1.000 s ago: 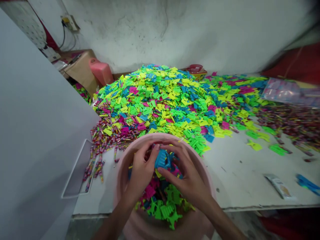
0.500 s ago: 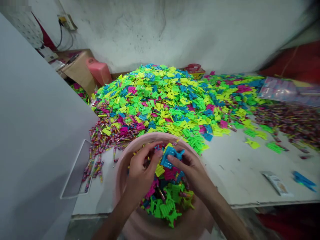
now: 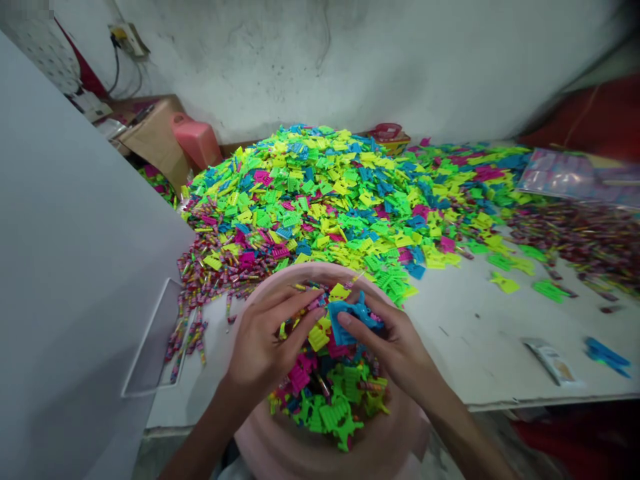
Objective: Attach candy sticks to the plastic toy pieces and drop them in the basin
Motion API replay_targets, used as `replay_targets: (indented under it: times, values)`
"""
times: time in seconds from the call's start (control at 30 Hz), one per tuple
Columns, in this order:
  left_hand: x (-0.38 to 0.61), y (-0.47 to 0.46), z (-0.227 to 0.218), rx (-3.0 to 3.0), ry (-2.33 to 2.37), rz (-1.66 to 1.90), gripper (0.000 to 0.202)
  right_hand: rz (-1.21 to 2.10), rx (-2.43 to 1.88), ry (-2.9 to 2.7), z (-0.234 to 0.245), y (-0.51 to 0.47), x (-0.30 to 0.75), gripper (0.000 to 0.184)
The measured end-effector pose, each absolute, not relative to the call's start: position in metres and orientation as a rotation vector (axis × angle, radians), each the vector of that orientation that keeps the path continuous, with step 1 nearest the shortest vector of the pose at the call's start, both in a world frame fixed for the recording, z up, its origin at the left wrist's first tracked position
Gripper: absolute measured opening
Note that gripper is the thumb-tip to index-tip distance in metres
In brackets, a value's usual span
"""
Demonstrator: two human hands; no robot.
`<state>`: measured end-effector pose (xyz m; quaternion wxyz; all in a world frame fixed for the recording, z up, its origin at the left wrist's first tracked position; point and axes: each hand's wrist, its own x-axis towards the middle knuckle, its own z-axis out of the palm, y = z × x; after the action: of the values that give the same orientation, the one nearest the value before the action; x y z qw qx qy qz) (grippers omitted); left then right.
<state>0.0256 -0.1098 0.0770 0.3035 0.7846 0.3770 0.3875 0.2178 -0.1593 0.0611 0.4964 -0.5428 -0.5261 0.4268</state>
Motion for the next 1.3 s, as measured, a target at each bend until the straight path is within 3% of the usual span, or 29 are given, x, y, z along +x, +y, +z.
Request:
replay_targets:
  times: [0.37,0.5,0.63,0.7,0.93,1.13,1.3]
  values:
    - [0.013,-0.105,0.062,2.57,0.722,0.933,0.03,1.18,-1.317,-1.165,0.055,-0.158,0.212,0.029]
    - [0.016,-0.103,0.061,2.795,0.835,0.861,0.025,1.158,-1.339,-1.085,0.054,-0.152,0.203,0.028]
    - [0.023,-0.105,0.062,2.918,0.993,0.773,0.051,1.091,-1.336,-1.077,0.059,-0.148,0.197,0.024]
    - [0.024,-0.105,0.059,2.961,1.005,0.772,0.055,1.119,-1.353,-1.02,0.059,-0.15,0.195,0.026]
    - [0.025,-0.11,0.051,3.02,0.879,0.785,0.038,1.179,-1.376,-0.903,0.048,-0.158,0.192,0.034]
    - [0.022,-0.109,0.047,2.934,0.99,0.917,0.038,1.184,-1.332,-0.938,0.047,-0.157,0.197,0.031]
    - [0.004,-0.094,0.048,2.302,1.584,0.993,0.022,0.888,-1.284,-1.382,0.053,-0.157,0.228,0.027]
